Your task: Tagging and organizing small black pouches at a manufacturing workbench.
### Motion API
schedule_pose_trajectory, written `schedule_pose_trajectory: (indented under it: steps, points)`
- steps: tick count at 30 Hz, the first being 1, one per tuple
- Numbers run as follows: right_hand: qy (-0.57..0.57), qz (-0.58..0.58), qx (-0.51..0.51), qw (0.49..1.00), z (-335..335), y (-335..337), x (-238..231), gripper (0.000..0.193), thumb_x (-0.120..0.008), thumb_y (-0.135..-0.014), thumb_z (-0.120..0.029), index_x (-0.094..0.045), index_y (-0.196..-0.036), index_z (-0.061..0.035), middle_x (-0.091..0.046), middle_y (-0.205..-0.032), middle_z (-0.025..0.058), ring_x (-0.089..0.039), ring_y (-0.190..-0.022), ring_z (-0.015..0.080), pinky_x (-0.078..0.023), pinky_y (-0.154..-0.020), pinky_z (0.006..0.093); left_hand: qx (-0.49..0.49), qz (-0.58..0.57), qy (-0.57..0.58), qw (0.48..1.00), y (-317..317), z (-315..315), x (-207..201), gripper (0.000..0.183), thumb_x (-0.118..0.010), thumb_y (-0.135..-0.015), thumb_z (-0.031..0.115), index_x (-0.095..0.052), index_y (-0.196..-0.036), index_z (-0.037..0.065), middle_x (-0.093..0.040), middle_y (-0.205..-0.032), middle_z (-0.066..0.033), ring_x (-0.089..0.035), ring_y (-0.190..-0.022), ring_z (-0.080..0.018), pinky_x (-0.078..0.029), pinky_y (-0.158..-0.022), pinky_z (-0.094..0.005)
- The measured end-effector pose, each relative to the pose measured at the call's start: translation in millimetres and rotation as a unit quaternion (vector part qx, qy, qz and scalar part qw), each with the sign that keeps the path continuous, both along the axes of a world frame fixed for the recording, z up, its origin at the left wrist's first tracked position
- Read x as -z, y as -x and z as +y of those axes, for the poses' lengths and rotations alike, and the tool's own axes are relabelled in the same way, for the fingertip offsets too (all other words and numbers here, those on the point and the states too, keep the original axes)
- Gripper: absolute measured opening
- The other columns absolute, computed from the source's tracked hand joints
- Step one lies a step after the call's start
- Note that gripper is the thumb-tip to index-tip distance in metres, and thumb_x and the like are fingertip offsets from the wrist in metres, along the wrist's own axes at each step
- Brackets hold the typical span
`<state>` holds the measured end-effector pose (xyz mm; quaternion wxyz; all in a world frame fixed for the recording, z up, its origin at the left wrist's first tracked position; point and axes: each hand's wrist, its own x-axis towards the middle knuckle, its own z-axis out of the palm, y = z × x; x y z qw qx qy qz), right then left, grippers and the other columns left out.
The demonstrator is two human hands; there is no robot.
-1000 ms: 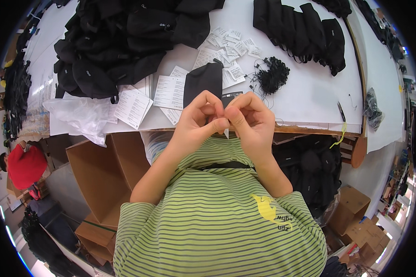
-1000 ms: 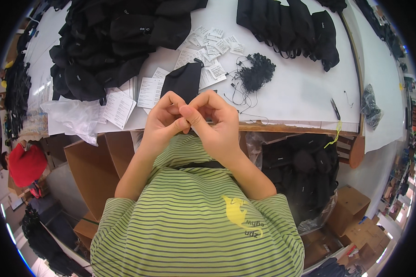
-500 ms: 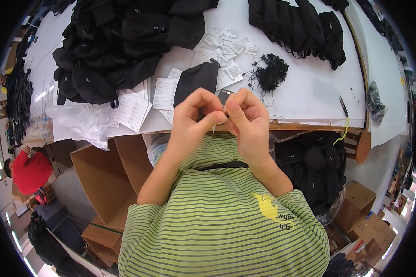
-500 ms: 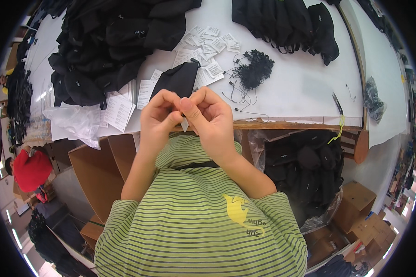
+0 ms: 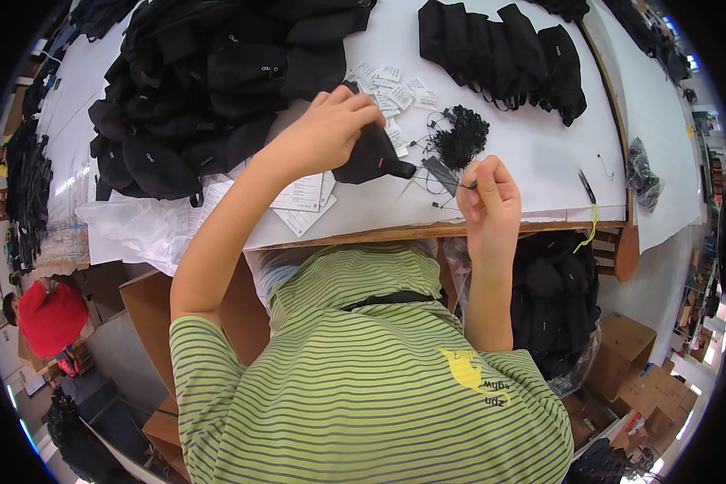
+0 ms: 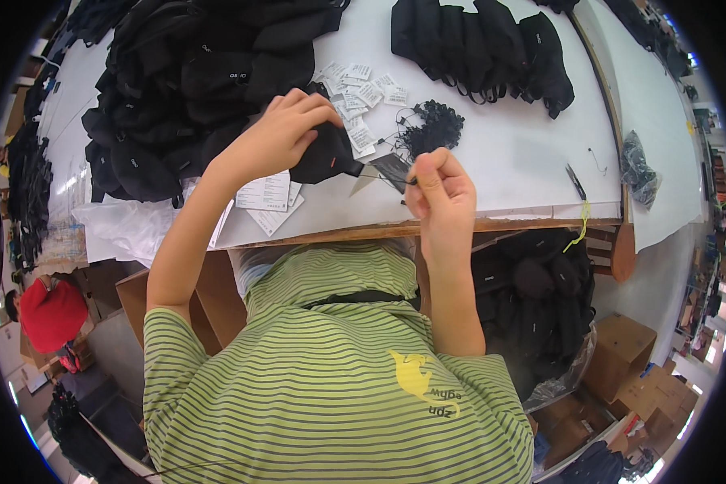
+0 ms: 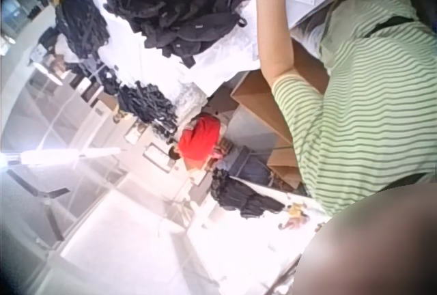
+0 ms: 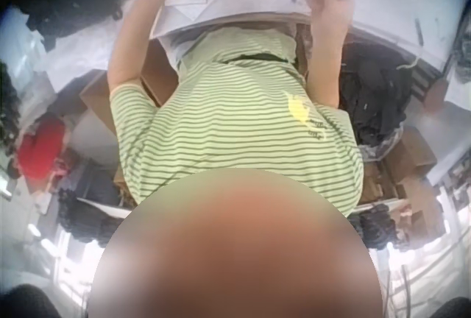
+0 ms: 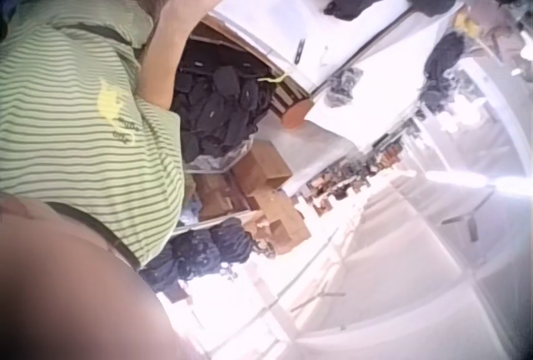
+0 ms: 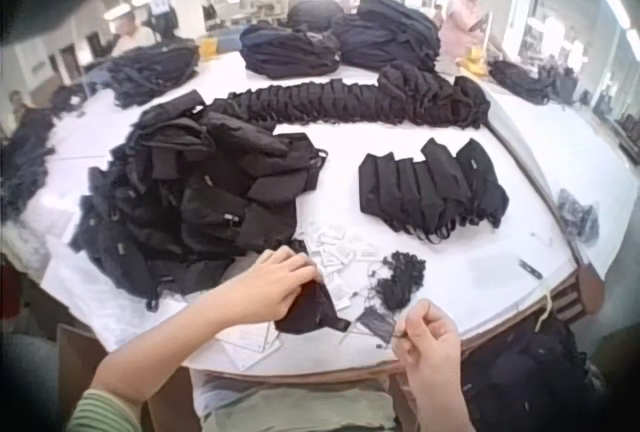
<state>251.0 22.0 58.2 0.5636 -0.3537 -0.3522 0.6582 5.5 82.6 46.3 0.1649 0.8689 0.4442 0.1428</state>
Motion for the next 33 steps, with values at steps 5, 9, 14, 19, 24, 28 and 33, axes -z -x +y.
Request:
schedule_pose_trajectory:
  steps: [5,9,14,19,24,28,33]
  points:
    - [0.002,-0.036,0.043,0.998,9.0,-12.6,0.4,0.023,-0.06,-0.095,-0.02,-0.053,-0.077,-0.0064,-0.042,-0.058,-0.004,-0.031,-0.049,0.004,-0.022,-0.045,0.0204,-0.047,-0.043,-0.11,0.992,11.1,-16.3,9.6,0.026,-0.069,-0.077,0.005,-0.061,-0.101,0.011,-0.057,-0.106,-0.0016,-0.05,-0.102,-0.024,-0.036,-0.094,-0.036]
    - [0.013,-0.067,0.081,0.994,12.3,-12.8,6.9,0.024,-0.06,-0.095,-0.019,-0.052,-0.076,-0.0072,-0.042,-0.058,-0.0045,-0.032,-0.049,0.0032,-0.023,-0.045,0.0196,-0.089,-0.034,-0.182,0.979,17.3,-31.7,20.0,0.021,-0.071,-0.074,0.007,-0.062,-0.093,0.009,-0.057,-0.1,-0.0013,-0.05,-0.1,-0.0228,-0.036,-0.09,-0.0356]
    - [-0.012,-0.214,0.058,0.975,15.7,-22.3,-0.7,0.022,-0.065,-0.09,-0.017,-0.053,-0.077,-0.0055,-0.047,-0.064,-0.0018,-0.04,-0.055,0.0068,-0.03,-0.051,0.0208,-0.037,-0.045,-0.266,0.962,14.0,-34.4,10.8,0.018,-0.066,-0.072,0.005,-0.061,-0.088,0.009,-0.058,-0.094,-0.0007,-0.054,-0.098,-0.0218,-0.04,-0.088,-0.0359]
    - [-0.283,-0.531,0.01,0.798,20.6,-0.3,-28.6,0.023,-0.072,-0.08,-0.021,-0.064,-0.094,-0.0042,-0.062,-0.1,0.0063,-0.056,-0.096,0.0231,-0.042,-0.083,0.0338,0.025,-0.047,-0.273,0.96,-14.4,-51.1,-8.4,0.025,-0.063,-0.066,0.005,-0.062,-0.089,0.013,-0.061,-0.096,-0.0044,-0.058,-0.097,-0.0233,-0.047,-0.083,-0.0349]
    - [-0.15,-0.573,-0.235,0.771,19.3,7.3,-40.7,0.023,-0.066,-0.083,-0.013,-0.065,-0.102,0.0,-0.065,-0.071,0.0106,-0.06,-0.058,0.0165,-0.047,-0.057,0.0272,0.038,-0.079,-0.237,0.968,-23.8,-68.6,-13.6,0.025,-0.063,-0.069,0.007,-0.058,-0.092,0.015,-0.06,-0.095,-0.0075,-0.058,-0.097,-0.0236,-0.049,-0.087,-0.035]
    - [-0.198,-0.584,-0.206,0.759,14.2,11.0,-43.8,0.02,-0.065,-0.084,-0.011,-0.066,-0.102,-0.0014,-0.066,-0.075,0.0112,-0.061,-0.061,0.0179,-0.047,-0.058,0.0275,0.02,-0.043,-0.187,0.981,-12.7,-76.6,-11.2,0.025,-0.063,-0.069,0.006,-0.059,-0.093,0.013,-0.061,-0.096,-0.0078,-0.058,-0.095,-0.0229,-0.046,-0.091,-0.0358]
    - [-0.286,-0.508,-0.175,0.793,6.0,19.6,-34.5,0.023,-0.062,-0.084,-0.01,-0.063,-0.107,-0.0111,-0.064,-0.089,0.009,-0.063,-0.071,0.0259,-0.048,-0.062,0.0342,0.017,-0.008,-0.15,0.988,3.0,-87.5,-11.7,0.022,-0.069,-0.069,0.007,-0.065,-0.091,0.007,-0.064,-0.091,-0.0019,-0.058,-0.089,-0.0213,-0.042,-0.087,-0.0366]
